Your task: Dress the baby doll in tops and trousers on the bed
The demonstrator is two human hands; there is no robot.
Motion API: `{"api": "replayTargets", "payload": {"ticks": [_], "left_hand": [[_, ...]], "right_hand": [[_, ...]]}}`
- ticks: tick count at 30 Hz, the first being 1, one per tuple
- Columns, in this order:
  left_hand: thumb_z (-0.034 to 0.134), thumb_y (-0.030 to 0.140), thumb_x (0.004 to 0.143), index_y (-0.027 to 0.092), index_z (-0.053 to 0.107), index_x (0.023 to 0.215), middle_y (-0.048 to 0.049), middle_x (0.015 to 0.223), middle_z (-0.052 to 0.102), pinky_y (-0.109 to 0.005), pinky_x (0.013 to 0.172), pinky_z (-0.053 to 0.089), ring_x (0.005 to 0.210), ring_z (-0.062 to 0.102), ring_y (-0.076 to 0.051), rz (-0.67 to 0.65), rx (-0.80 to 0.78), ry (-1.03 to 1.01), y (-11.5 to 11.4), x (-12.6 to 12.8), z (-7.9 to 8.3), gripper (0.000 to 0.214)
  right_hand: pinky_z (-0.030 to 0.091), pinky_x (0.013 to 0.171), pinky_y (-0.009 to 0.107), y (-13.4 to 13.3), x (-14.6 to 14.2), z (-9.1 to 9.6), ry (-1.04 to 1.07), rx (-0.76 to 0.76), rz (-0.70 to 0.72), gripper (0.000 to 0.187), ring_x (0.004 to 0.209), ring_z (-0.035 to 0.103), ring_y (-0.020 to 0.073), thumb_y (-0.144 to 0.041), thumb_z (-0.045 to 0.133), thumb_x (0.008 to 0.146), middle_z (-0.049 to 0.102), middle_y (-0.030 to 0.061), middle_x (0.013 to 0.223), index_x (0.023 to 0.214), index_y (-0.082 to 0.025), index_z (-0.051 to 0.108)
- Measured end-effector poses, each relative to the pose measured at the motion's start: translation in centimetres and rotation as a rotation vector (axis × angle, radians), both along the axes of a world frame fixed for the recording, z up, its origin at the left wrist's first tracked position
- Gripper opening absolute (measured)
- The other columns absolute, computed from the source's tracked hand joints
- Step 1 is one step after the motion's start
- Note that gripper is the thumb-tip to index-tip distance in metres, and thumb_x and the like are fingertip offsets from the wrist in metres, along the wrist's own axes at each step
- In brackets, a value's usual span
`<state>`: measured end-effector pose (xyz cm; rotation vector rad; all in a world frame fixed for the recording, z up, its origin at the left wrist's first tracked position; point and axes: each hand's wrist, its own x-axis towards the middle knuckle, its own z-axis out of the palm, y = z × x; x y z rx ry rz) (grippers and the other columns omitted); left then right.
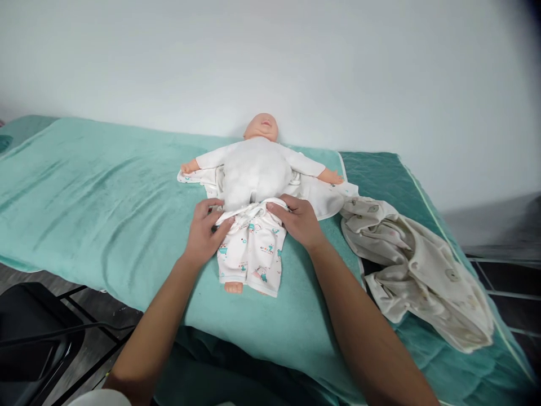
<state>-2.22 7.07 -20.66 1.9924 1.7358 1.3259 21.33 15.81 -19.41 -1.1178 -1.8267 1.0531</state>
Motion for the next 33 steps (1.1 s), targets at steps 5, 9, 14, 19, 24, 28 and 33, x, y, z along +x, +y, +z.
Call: {"api": "replayTargets", "payload": {"ticks": [5,9,14,19,24,28,33], "left_hand": [[0.063,0.041,0.093,0.021,0.061,0.088,-0.0123,0.126,0.061,-0.045,0.107,0.048,0.121,0.058,-0.026,-0.034,-0.016,-0.008,-0.5,-0.4,-0.6,0.021],[0.071,0.044,0.086,0.02,0.058,0.09,-0.0132,0.129,0.06,-0.044,0.105,0.048,0.122,0.059,-0.027,-0.047,-0.054,-0.033,0.1,-0.5,-0.7,0.028],[0.068,0.038,0.088,0.021,0.057,0.086,-0.0106,0.125,0.061,-0.041,0.103,0.049,0.118,0.06,-0.025,-0.016,-0.061,-0.028,-0.1,-0.4,-0.6,0.021],[0.068,0.037,0.089,0.02,0.06,0.084,-0.0093,0.118,0.061,-0.039,0.1,0.05,0.113,0.061,-0.023,-0.022,-0.021,-0.025,-0.1,-0.4,-0.3,0.02],[0.069,0.039,0.09,0.018,0.059,0.07,-0.0092,0.117,0.061,-0.038,0.094,0.051,0.104,0.062,-0.021,-0.033,-0.004,-0.049,-2.1,0.1,-0.1,0.031],[0.065,0.041,0.093,0.018,0.055,0.066,-0.0097,0.12,0.062,-0.039,0.095,0.052,0.108,0.062,-0.022,-0.045,-0.005,-0.012,-5.4,0.5,-0.7,0.037],[0.068,0.046,0.091,0.019,0.061,0.089,-0.0119,0.131,0.059,-0.042,0.107,0.049,0.125,0.058,-0.027,-0.087,-0.095,-0.009,-7.2,0.0,-1.6,0.027]], "right_hand": [[0.029,0.06,0.027,-0.3,0.0,0.3,-0.014,0.003,-0.021,0.046,0.066,0.038,0.012,-0.055,0.065,0.086,0.04,-0.0026,0.063,0.065,-0.018,0.049],[0.027,0.057,0.027,-2.5,0.2,0.7,-0.016,-0.036,-0.021,0.05,0.062,0.034,0.0111,-0.057,0.063,0.088,0.037,-0.003,0.06,0.063,-0.019,0.044],[0.027,0.055,0.026,-5.9,0.7,0.2,-0.023,-0.092,0.088,0.052,0.062,0.035,0.0111,-0.061,0.059,0.092,0.038,-0.0025,0.063,0.065,-0.019,0.044],[0.03,0.057,0.025,-5.6,1.0,-0.5,-0.023,-0.047,0.095,0.051,0.065,0.038,0.0113,-0.062,0.061,0.091,0.042,-0.0026,0.065,0.068,-0.018,0.05],[0.036,0.062,0.025,-5.2,0.9,-1.2,0.042,-0.033,0.054,0.045,0.068,0.044,0.0122,-0.06,0.062,0.091,0.051,-0.0021,0.069,0.074,-0.018,0.058],[0.037,0.063,0.025,-5.4,0.7,-1.7,0.067,-0.018,-0.021,0.041,0.068,0.046,0.0124,-0.058,0.065,0.088,0.056,-0.0021,0.07,0.081,-0.018,0.066],[0.035,0.063,0.025,-6.5,0.5,-1.7,0.073,0.02,-0.074,0.039,0.067,0.044,0.0115,-0.056,0.066,0.089,0.056,-0.0028,0.071,0.084,-0.017,0.067]]}}
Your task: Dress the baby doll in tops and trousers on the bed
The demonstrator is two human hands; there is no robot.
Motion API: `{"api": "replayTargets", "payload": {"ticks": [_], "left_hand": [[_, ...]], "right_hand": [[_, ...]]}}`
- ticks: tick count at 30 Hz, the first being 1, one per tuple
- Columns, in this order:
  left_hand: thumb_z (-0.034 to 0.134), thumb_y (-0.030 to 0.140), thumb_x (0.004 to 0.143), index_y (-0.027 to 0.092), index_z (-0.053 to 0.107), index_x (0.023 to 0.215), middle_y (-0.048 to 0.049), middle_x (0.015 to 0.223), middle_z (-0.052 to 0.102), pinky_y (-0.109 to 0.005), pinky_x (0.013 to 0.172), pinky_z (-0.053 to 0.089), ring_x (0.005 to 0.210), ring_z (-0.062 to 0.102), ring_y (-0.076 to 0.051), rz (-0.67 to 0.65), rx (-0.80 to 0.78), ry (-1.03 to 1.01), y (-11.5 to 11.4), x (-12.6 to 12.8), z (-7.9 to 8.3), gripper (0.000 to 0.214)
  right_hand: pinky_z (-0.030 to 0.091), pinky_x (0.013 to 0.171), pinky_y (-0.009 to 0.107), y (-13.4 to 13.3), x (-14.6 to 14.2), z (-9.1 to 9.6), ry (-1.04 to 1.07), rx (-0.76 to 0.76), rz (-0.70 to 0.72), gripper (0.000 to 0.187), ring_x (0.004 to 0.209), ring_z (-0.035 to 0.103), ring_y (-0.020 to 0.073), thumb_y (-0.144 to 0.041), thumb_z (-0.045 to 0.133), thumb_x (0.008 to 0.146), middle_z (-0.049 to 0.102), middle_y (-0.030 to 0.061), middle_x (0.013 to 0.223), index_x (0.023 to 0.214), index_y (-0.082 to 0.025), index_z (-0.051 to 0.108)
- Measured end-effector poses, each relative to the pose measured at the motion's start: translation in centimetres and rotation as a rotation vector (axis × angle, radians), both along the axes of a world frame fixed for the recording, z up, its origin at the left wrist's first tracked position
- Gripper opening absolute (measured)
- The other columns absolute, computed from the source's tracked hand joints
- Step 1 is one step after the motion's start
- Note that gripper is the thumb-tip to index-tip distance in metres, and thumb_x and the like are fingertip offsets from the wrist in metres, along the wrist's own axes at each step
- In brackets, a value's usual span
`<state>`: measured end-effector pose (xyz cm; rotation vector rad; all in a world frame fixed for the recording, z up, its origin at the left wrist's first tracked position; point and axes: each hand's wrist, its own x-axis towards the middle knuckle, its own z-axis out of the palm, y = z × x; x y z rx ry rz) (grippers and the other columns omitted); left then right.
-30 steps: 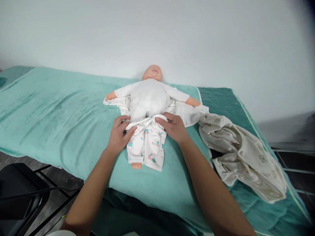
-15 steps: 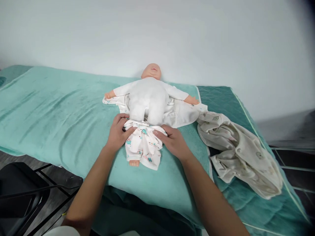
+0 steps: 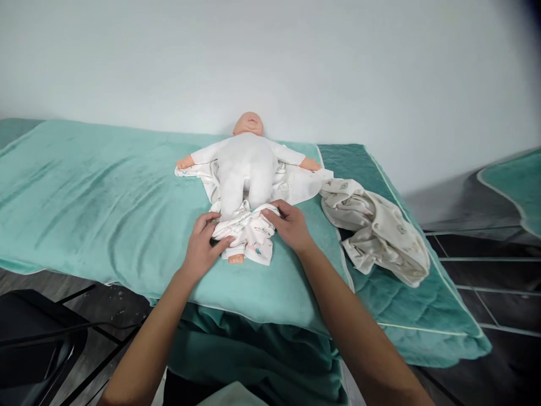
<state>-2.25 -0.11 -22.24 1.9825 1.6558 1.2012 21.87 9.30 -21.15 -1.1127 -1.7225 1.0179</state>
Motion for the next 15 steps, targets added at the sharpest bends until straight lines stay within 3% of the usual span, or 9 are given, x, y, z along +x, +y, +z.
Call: {"api": "replayTargets", "payload": {"ticks": [6,8,10,12,15], "left_hand": [[0.064,0.04,0.093,0.02,0.062,0.104,-0.0111,0.131,0.057,-0.042,0.112,0.046,0.127,0.056,-0.026,0.001,-0.035,-0.041,0.4,-0.3,-0.1,0.023],[0.066,0.039,0.091,0.02,0.061,0.109,-0.011,0.134,0.054,-0.041,0.115,0.045,0.131,0.054,-0.026,-0.022,-0.035,-0.069,0.6,-0.4,-0.1,0.027],[0.069,0.041,0.089,0.02,0.06,0.112,-0.011,0.14,0.049,-0.04,0.119,0.042,0.136,0.05,-0.026,-0.064,-0.054,-0.083,0.7,-0.7,-0.1,0.033],[0.071,0.044,0.087,0.019,0.061,0.104,-0.0109,0.144,0.046,-0.039,0.12,0.041,0.138,0.048,-0.026,-0.107,-0.081,-0.083,0.7,-1.0,0.1,0.031],[0.069,0.046,0.088,0.018,0.06,0.087,-0.0115,0.145,0.045,-0.038,0.12,0.04,0.137,0.049,-0.026,-0.136,-0.095,-0.081,0.3,-1.5,0.8,0.029]], "right_hand": [[0.038,0.064,0.026,-5.0,0.4,0.1,-0.056,-0.044,0.023,0.043,0.069,0.047,0.0134,-0.06,0.061,0.092,0.055,-0.0015,0.073,0.082,-0.018,0.062],[0.046,0.075,0.029,-6.5,0.6,0.3,-0.089,-0.046,0.09,0.043,0.083,0.058,0.0177,-0.06,0.066,0.09,0.064,0.0018,0.091,0.102,-0.018,0.064],[0.049,0.092,0.036,-7.6,0.7,0.7,-0.161,0.0,0.15,0.063,0.106,0.062,0.0249,-0.058,0.077,0.081,0.066,0.0072,0.118,0.127,-0.02,0.058],[0.045,0.104,0.043,-8.2,0.6,1.1,-0.28,0.075,0.16,0.082,0.121,0.058,0.0314,-0.054,0.086,0.072,0.061,0.0124,0.133,0.137,-0.018,0.052],[0.044,0.105,0.047,-8.7,0.1,2.0,-0.466,0.145,0.125,0.075,0.122,0.058,0.0353,-0.045,0.085,0.074,0.062,0.0153,0.131,0.134,-0.015,0.053]]}}
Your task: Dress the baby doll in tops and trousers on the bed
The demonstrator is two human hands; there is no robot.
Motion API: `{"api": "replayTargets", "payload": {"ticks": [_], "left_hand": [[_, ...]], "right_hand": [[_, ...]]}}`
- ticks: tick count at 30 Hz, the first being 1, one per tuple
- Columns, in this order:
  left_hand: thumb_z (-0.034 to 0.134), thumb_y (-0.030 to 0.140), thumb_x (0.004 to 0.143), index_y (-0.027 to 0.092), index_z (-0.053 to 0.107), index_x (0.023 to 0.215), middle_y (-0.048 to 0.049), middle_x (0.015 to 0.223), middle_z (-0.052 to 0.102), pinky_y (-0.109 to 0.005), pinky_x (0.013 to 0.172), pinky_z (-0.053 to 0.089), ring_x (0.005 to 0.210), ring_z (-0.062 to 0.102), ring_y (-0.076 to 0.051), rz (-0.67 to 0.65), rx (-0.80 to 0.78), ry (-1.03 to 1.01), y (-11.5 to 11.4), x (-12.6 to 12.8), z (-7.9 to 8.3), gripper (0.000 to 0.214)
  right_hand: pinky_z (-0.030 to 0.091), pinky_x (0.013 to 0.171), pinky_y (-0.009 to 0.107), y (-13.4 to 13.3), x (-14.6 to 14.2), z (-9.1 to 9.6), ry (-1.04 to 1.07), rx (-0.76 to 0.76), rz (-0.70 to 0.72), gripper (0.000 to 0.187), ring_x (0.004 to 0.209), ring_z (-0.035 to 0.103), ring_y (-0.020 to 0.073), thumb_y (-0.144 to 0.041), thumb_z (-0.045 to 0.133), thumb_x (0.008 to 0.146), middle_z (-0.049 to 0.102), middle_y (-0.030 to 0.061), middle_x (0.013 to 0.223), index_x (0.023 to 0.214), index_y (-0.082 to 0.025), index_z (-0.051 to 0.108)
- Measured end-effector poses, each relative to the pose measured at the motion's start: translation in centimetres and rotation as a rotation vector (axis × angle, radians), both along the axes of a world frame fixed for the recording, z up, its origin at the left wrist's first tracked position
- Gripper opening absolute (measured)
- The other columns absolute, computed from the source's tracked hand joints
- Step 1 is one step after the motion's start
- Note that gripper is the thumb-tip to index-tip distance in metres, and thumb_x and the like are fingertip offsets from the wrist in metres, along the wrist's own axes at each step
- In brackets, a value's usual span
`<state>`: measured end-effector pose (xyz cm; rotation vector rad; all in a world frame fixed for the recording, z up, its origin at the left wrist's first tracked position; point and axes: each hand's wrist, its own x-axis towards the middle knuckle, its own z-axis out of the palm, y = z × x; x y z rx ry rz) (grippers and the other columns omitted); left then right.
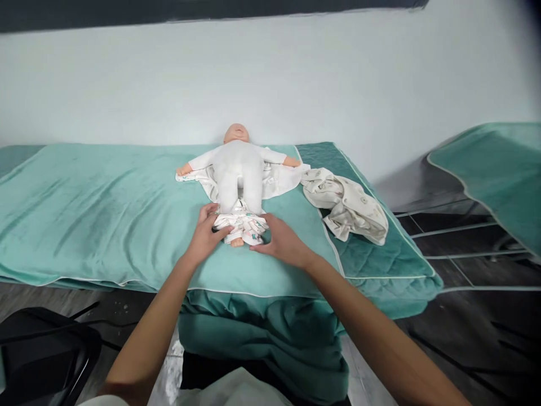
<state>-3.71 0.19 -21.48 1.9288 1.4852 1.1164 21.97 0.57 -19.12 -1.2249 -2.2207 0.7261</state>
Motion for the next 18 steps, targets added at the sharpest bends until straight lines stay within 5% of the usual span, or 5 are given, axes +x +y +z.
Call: {"api": "replayTargets", "payload": {"ticks": [4,8,14,18], "left_hand": [[0.07,0.045,0.087,0.018,0.066,0.091,-0.0104,0.134,0.056,-0.037,0.114,0.044,0.127,0.057,-0.025,-0.027,-0.022,-0.015,-2.0,-0.2,1.7,0.027],[0.065,0.053,0.089,0.018,0.069,0.096,-0.0057,0.103,0.069,-0.035,0.093,0.051,0.1,0.064,-0.024,-0.107,-0.21,0.0,-4.6,-0.5,3.8,0.036],[0.071,0.06,0.081,0.017,0.072,0.102,-0.0035,0.096,0.073,-0.03,0.076,0.049,0.086,0.064,-0.021,-0.197,-0.474,-0.138,-7.2,-1.8,7.1,0.048],[0.077,0.053,0.078,0.017,0.07,0.097,-0.001,0.086,0.069,-0.026,0.067,0.046,0.077,0.06,-0.017,-0.292,-0.501,-0.207,-8.2,-2.4,10.7,0.041]], "right_hand": [[0.047,0.097,0.04,-1.0,-0.1,1.7,-0.104,-0.018,-0.047,0.05,0.112,0.065,0.0318,-0.041,0.072,0.085,0.068,0.0111,0.124,0.127,-0.019,0.058],[0.048,0.079,0.03,-2.0,0.8,4.0,-0.118,-0.148,-0.045,0.045,0.094,0.068,0.0247,-0.039,0.07,0.083,0.073,0.0061,0.11,0.124,-0.022,0.061],[0.045,0.066,0.026,-2.9,1.4,9.3,-0.025,-0.378,0.237,0.047,0.083,0.062,0.0203,-0.051,0.077,0.077,0.07,0.004,0.097,0.11,-0.019,0.068],[0.047,0.063,0.025,-3.3,1.3,13.4,0.1,-0.484,0.459,0.036,0.079,0.062,0.018,-0.049,0.077,0.08,0.07,0.0027,0.092,0.1,-0.019,0.072]]}}
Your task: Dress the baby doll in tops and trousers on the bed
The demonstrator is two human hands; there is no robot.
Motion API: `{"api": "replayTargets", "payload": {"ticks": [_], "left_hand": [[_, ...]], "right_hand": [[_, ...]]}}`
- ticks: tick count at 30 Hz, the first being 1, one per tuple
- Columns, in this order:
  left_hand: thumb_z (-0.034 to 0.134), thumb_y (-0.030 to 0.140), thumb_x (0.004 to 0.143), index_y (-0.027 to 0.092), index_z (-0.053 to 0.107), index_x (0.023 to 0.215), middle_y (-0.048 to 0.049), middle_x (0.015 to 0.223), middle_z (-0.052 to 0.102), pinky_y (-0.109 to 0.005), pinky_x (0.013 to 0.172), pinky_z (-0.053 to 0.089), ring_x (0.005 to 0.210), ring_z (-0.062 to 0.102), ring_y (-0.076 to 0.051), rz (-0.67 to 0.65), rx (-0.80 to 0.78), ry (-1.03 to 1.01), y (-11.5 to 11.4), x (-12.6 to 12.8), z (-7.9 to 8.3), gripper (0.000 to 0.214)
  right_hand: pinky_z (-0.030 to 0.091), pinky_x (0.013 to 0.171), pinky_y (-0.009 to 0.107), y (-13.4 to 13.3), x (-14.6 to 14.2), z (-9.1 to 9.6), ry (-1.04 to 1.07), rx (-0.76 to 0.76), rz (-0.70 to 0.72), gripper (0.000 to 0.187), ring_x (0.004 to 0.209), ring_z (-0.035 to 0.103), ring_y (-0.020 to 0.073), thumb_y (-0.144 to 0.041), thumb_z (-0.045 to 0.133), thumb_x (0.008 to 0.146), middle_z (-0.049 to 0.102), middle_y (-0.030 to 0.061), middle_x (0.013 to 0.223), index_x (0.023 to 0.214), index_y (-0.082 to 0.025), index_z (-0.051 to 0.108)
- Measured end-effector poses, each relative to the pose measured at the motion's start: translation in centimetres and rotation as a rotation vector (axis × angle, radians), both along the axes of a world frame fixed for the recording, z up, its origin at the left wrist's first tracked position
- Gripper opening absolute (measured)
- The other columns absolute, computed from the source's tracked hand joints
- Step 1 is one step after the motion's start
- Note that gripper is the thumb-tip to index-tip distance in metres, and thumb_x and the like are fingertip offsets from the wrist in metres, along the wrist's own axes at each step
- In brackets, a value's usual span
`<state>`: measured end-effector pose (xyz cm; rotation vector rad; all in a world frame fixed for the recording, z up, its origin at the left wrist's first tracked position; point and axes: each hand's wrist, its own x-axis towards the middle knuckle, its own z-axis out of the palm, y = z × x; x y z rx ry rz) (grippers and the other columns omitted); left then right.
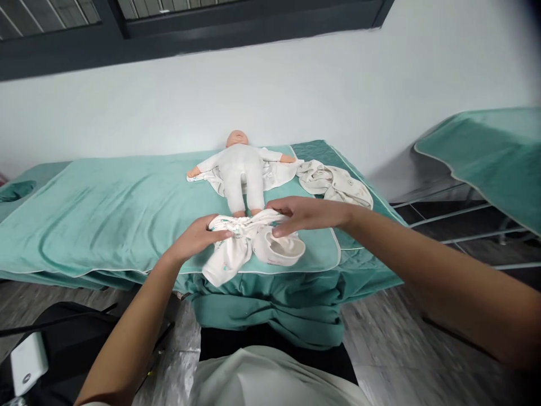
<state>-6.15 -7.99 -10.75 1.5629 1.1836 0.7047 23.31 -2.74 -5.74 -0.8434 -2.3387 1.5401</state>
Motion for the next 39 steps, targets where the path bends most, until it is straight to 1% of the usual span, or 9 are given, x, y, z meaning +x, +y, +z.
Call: {"api": "replayTargets", "payload": {"ticks": [3,7,11,14,21,27,31,35,39], "left_hand": [[0.08,0.048,0.076,0.018,0.064,0.085,0.0017,0.078,0.062,-0.022,0.06,0.041,0.071,0.056,-0.014,0.029,0.141,0.048,-0.4,0.1,4.0,0.035],[0.083,0.037,0.074,0.017,0.064,0.089,0.0021,0.079,0.061,-0.022,0.059,0.042,0.07,0.055,-0.012,0.109,0.431,0.035,-0.5,0.5,10.4,0.032],[0.085,0.022,0.072,0.015,0.067,0.103,0.0013,0.087,0.062,-0.022,0.067,0.043,0.078,0.058,-0.011,0.106,0.765,0.052,-0.5,0.6,15.2,0.037],[0.085,0.017,0.072,0.015,0.068,0.112,0.0003,0.091,0.063,-0.024,0.07,0.043,0.079,0.058,-0.011,0.131,0.913,0.152,-0.5,0.8,16.9,0.043],[0.081,0.009,0.068,0.014,0.072,0.092,0.0028,0.077,0.061,-0.024,0.069,0.049,0.07,0.058,-0.011,0.056,0.655,0.27,-1.8,2.8,16.7,0.026],[0.08,0.012,0.07,0.012,0.069,0.094,-0.0016,0.084,0.065,-0.044,0.079,0.058,0.076,0.067,-0.02,0.003,0.504,0.008,-0.3,3.7,15.0,0.027],[0.085,0.016,0.067,0.013,0.068,0.099,-0.0013,0.087,0.066,-0.035,0.071,0.058,0.077,0.068,-0.017,-0.039,0.491,-0.137,1.5,3.1,14.6,0.036],[0.091,0.031,0.068,0.021,0.071,0.108,-0.001,0.095,0.071,-0.034,0.075,0.061,0.091,0.073,-0.023,-0.201,0.267,-0.142,2.6,2.5,14.6,0.045],[0.086,0.052,0.073,0.02,0.071,0.096,-0.0022,0.087,0.069,-0.037,0.072,0.061,0.084,0.074,-0.023,-0.1,0.256,-0.205,4.2,2.0,13.9,0.042]], "right_hand": [[0.048,0.06,0.025,0.2,-0.5,3.4,0.038,0.018,0.046,0.032,0.073,0.062,0.0164,-0.048,0.081,0.078,0.069,0.0016,0.082,0.087,-0.018,0.075],[0.052,0.06,0.025,0.4,-1.5,8.9,0.152,0.029,-0.1,0.032,0.065,0.062,0.0132,-0.046,0.088,0.074,0.068,0.0003,0.072,0.077,-0.017,0.075],[0.055,0.063,0.023,-0.3,-1.8,14.2,0.288,0.102,-0.081,0.036,0.06,0.063,0.0071,-0.043,0.058,0.102,0.07,-0.0006,0.077,0.091,-0.015,0.077],[0.052,0.06,0.019,-0.9,-1.8,16.2,0.346,0.193,-0.137,0.04,0.065,0.067,0.0061,-0.035,0.044,0.109,0.071,-0.003,0.079,0.095,-0.013,0.074],[0.037,0.037,0.018,-0.9,-1.9,14.3,0.411,0.301,-0.124,0.029,0.047,0.05,0.0072,-0.025,0.078,0.085,0.054,-0.0058,0.057,0.071,-0.018,0.054],[0.03,0.052,0.017,-1.2,-2.4,12.7,0.276,0.563,-0.391,0.031,0.057,0.044,0.002,-0.032,0.075,0.09,0.046,-0.008,0.064,0.074,-0.017,0.052],[0.031,0.055,0.02,-0.4,-2.4,12.4,0.33,0.739,-0.401,0.033,0.06,0.04,0.0034,-0.031,0.078,0.088,0.048,-0.0071,0.067,0.076,-0.017,0.051],[0.035,0.06,0.022,1.0,-2.7,12.4,0.38,0.783,-0.412,0.031,0.064,0.042,0.0051,-0.031,0.077,0.09,0.049,-0.0056,0.071,0.077,-0.018,0.053],[0.036,0.064,0.023,2.4,-3.1,12.0,0.392,0.808,-0.382,0.031,0.067,0.043,0.0048,-0.033,0.078,0.089,0.052,-0.0055,0.075,0.077,-0.017,0.055]]}}
